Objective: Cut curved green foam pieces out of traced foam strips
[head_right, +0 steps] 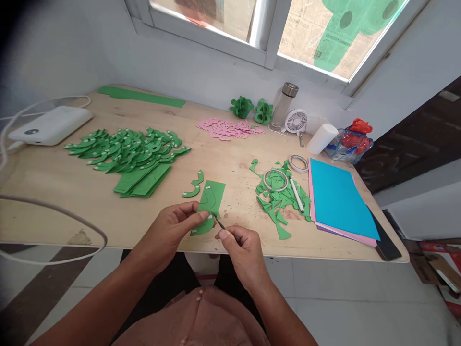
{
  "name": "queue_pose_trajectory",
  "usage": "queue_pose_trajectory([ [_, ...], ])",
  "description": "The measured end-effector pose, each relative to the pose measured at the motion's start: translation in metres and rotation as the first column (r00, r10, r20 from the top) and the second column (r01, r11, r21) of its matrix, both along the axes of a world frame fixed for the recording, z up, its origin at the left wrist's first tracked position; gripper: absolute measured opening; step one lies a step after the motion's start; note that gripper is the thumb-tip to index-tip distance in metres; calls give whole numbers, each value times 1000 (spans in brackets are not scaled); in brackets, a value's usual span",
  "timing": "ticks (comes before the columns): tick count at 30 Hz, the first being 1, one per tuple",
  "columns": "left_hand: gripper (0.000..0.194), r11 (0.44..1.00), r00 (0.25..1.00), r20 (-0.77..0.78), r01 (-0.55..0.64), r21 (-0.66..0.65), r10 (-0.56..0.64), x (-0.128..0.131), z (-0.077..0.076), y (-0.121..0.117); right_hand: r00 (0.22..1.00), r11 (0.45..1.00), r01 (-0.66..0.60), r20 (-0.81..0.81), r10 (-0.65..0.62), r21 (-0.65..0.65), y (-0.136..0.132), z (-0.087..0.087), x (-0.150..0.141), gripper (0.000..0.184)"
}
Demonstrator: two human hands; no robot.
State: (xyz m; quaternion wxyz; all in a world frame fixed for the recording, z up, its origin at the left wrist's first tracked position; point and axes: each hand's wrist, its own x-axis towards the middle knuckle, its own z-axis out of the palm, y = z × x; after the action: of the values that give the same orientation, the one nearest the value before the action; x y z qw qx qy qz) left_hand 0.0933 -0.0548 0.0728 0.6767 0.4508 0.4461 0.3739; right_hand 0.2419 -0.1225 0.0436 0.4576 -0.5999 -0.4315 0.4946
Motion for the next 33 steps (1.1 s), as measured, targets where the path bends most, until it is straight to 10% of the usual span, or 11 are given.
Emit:
queue_pose_trajectory([
  [33, 23, 998, 999, -26, 45, 43, -44, -2, 8, -3, 999, 1000, -12, 52, 11, 22, -1, 9, 1, 38],
])
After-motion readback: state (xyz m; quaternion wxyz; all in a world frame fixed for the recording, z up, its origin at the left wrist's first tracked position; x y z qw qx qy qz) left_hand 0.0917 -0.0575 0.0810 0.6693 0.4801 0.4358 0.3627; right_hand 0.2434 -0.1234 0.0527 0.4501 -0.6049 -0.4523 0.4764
